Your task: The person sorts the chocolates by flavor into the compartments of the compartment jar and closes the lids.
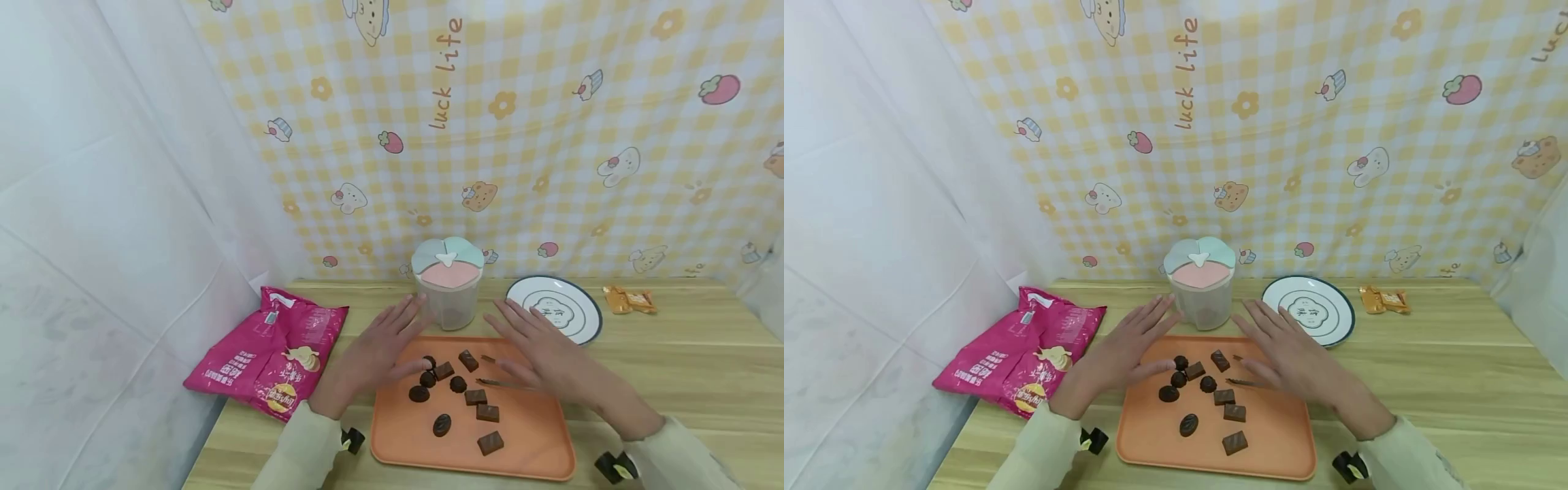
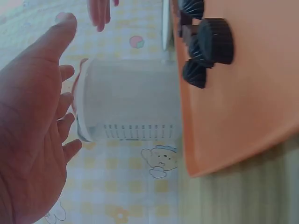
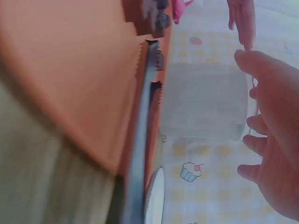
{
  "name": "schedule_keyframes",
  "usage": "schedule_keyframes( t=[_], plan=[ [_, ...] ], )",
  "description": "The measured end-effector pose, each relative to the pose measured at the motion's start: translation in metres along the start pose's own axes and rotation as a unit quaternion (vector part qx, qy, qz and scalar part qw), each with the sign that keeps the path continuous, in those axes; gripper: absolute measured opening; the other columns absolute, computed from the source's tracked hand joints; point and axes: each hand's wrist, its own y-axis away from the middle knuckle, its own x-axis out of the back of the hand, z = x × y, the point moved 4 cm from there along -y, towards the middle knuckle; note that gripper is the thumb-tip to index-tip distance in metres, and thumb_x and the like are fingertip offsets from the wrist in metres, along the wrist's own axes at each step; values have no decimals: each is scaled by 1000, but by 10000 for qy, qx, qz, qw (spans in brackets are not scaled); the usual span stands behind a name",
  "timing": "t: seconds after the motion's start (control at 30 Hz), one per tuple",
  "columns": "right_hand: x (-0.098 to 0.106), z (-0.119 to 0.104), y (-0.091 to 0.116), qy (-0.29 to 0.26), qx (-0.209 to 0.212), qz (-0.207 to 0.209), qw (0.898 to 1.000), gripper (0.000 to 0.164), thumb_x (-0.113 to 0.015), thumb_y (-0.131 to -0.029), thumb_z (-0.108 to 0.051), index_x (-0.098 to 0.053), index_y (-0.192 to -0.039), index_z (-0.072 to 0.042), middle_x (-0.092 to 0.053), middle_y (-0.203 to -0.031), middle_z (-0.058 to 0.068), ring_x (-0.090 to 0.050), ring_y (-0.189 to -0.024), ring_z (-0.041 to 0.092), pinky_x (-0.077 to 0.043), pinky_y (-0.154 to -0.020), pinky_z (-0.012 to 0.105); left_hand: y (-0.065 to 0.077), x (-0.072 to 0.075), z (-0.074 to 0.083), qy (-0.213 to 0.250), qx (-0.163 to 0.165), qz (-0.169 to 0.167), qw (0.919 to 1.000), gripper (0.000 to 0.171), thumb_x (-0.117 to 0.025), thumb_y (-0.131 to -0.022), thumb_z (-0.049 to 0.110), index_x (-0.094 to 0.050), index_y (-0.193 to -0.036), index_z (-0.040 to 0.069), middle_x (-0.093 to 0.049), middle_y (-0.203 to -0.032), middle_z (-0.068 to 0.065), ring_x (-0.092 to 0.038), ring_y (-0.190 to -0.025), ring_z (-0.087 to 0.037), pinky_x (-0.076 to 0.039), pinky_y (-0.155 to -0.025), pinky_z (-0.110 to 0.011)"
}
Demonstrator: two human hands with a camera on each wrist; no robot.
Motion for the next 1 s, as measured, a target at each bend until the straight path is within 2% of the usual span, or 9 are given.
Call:
schedule_keyframes(
  t=[0.2, 0.37, 0.43, 0.5, 0.57, 0.73, 0.87, 1.0],
  plan=[
    [9, 7, -18, -242, -140, 238, 9993, 73, -66, -102, -28, -31, -163, -9, -15, -170, 12, -26, -151, 40, -32, -114, 62, -11, 8, -8, 305, 12, 209, 9993, 79, -59, -104, 47, -25, -164, 10, -9, -171, -13, -6, -156, -32, -20, -120, -58],
    [15, 14, -41, -566, -87, 583, 9967, 75, -67, -102, -25, -28, -163, -7, -12, -171, 12, -30, -149, 40, -41, -108, 60, -27, 16, -18, 487, -154, 913, 9945, 72, -63, -103, 38, -33, -162, 8, -20, -169, -14, -17, -154, -36, -22, -119, -58],
    [17, 17, -50, -722, -67, 642, 9953, 74, -66, -102, -24, -28, -163, -7, -14, -170, 14, -31, -148, 39, -41, -108, 60, -34, 18, -22, 504, -246, 1193, 9913, 69, -64, -102, 35, -36, -160, 8, -24, -168, -15, -22, -152, -40, -21, -121, -55],
    [18, 20, -57, -876, -137, 617, 9941, 72, -65, -103, -25, -29, -163, -8, -17, -170, 14, -30, -149, 39, -39, -109, 61, -43, 18, -26, 562, -299, 1338, 9890, 67, -63, -102, 33, -39, -159, 8, -27, -167, -16, -24, -152, -41, -20, -122, -52],
    [17, 25, -65, -1069, -215, 570, 9924, 68, -63, -105, -24, -30, -163, -9, -18, -169, 15, -26, -151, 38, -35, -112, 62, -51, 18, -30, 618, -233, 1331, 9889, 66, -63, -103, 33, -39, -159, 8, -27, -167, -16, -24, -152, -41, -20, -122, -51],
    [14, 35, -81, -1253, -413, 532, 9898, 61, -56, -108, -24, -33, -162, -7, -19, -169, 15, -23, -152, 38, -30, -114, 63, -67, 20, -41, 837, 31, 1053, 9909, 64, -59, -105, 35, -40, -159, 7, -24, -167, -16, -16, -154, -35, -19, -122, -52],
    [13, 39, -91, -1306, -348, 586, 9891, 57, -52, -110, -23, -33, -160, -2, -22, -168, 17, -23, -152, 36, -28, -116, 60, -74, 19, -50, 935, 221, 893, 9914, 63, -57, -106, 37, -38, -160, 10, -23, -168, -14, -15, -155, -34, -18, -123, -49],
    [10, 40, -96, -1428, -236, 541, 9880, 52, -48, -112, -22, -37, -157, 2, -23, -166, 22, -21, -153, 39, -26, -117, 60, -77, 14, -54, 1075, 379, 676, 9912, 60, -49, -110, 38, -35, -162, 14, -22, -169, -10, -15, -155, -32, -16, -123, -46]
  ],
)
